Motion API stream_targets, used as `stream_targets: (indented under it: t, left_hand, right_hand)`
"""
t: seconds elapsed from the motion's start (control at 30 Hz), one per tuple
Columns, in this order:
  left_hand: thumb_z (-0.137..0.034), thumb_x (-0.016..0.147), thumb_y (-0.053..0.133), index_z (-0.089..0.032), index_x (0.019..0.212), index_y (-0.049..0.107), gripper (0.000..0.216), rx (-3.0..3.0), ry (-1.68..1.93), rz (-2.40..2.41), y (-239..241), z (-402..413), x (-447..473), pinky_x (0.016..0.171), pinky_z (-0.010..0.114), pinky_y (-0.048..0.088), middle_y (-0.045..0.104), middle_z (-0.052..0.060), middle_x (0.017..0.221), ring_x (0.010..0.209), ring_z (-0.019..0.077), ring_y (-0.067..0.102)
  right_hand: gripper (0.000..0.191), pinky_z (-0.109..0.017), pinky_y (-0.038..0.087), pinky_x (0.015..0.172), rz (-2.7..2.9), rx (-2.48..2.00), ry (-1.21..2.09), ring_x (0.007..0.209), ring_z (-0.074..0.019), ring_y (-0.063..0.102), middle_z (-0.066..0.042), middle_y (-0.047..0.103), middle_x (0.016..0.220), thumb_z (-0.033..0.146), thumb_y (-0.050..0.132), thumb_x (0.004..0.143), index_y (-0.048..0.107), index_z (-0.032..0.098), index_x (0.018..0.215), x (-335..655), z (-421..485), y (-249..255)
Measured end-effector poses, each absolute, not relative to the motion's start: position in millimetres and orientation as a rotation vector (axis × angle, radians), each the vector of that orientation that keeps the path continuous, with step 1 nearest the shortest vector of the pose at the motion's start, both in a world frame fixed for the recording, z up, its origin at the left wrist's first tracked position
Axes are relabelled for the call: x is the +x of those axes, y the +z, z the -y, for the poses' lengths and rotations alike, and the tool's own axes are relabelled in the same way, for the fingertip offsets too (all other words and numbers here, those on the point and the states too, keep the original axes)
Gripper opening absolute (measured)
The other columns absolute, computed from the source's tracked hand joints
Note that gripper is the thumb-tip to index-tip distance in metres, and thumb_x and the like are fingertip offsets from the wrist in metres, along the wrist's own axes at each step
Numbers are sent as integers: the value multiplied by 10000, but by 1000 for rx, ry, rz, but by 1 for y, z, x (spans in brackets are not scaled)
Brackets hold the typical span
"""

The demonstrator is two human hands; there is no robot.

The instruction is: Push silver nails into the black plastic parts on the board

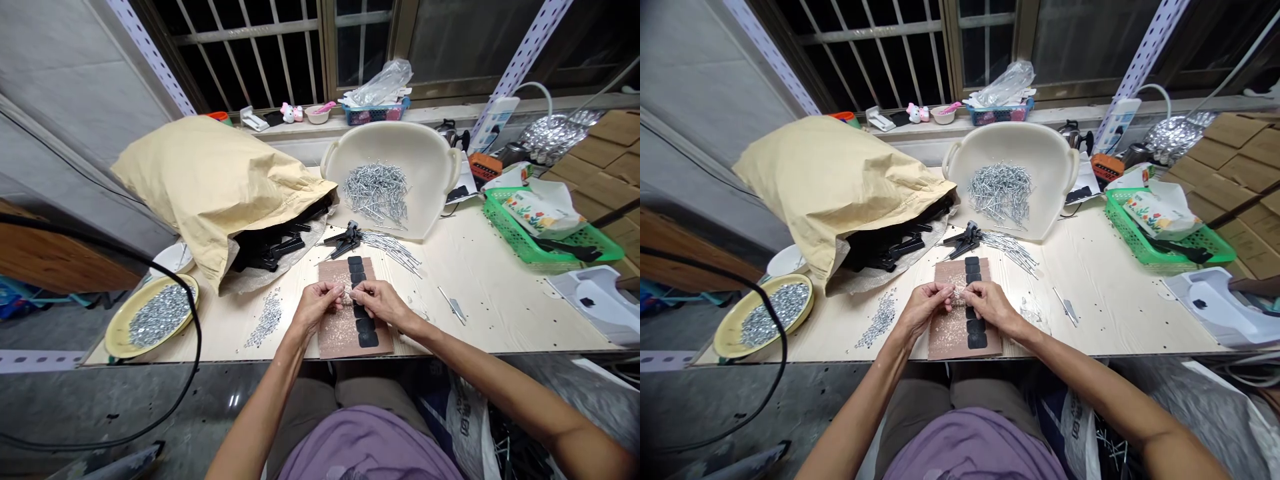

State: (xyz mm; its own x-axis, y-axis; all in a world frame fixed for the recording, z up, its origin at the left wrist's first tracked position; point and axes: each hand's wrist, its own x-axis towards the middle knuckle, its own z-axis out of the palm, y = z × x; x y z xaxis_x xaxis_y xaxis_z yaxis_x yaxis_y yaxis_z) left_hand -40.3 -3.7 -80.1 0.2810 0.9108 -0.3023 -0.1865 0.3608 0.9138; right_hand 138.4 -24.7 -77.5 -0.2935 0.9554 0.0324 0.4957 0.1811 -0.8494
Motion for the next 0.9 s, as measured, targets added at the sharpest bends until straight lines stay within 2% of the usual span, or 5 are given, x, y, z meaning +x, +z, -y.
stream_targets:
  t: [0.2, 0.4, 0.57, 0.73, 0.9]
  left_hand:
    - [-363, 605, 797, -92, 769, 664, 344, 825, 805, -953, -83, 1, -39, 498, 169, 433, 590, -4, 590, 478, 47, 513]
    - [-344, 604, 801, -82, 737, 667, 323, 807, 834, -968, -83, 2, -33, 506, 169, 446, 613, 12, 617, 487, 47, 523]
    - [-338, 606, 799, -78, 775, 686, 330, 772, 883, -998, -77, 3, -31, 557, 174, 475, 647, 30, 668, 529, 59, 567]
    - [-330, 608, 796, -79, 755, 674, 315, 824, 947, -1012, -77, 5, -26, 536, 174, 462, 637, 15, 629, 505, 59, 562]
    - [-331, 587, 806, -86, 735, 666, 319, 781, 975, -1007, -78, 5, -21, 521, 173, 449, 612, -8, 584, 484, 56, 551]
  right_hand:
    - [244, -261, 433, 689, 2043, -1259, 632, 768, -146, 547, -60, 571, 871, 308, 440, 921, 637, 173, 875, 145, 31, -71]
    - [247, -221, 408, 510, 1796, -1302, 1098, 503, -98, 512, 16, 589, 668, 372, 488, 896, 637, 175, 882, 146, 28, -76]
    - [148, -258, 436, 717, 1835, -1343, 737, 744, -139, 575, -12, 634, 811, 316, 552, 866, 632, 194, 837, 146, 27, -78]
    - [177, -264, 423, 735, 1876, -1352, 663, 786, -144, 564, -23, 627, 856, 311, 486, 899, 620, 202, 861, 147, 31, -78]
    - [302, -223, 388, 523, 1714, -1346, 1056, 528, -101, 486, 24, 552, 630, 405, 432, 910, 581, 174, 786, 147, 26, -79]
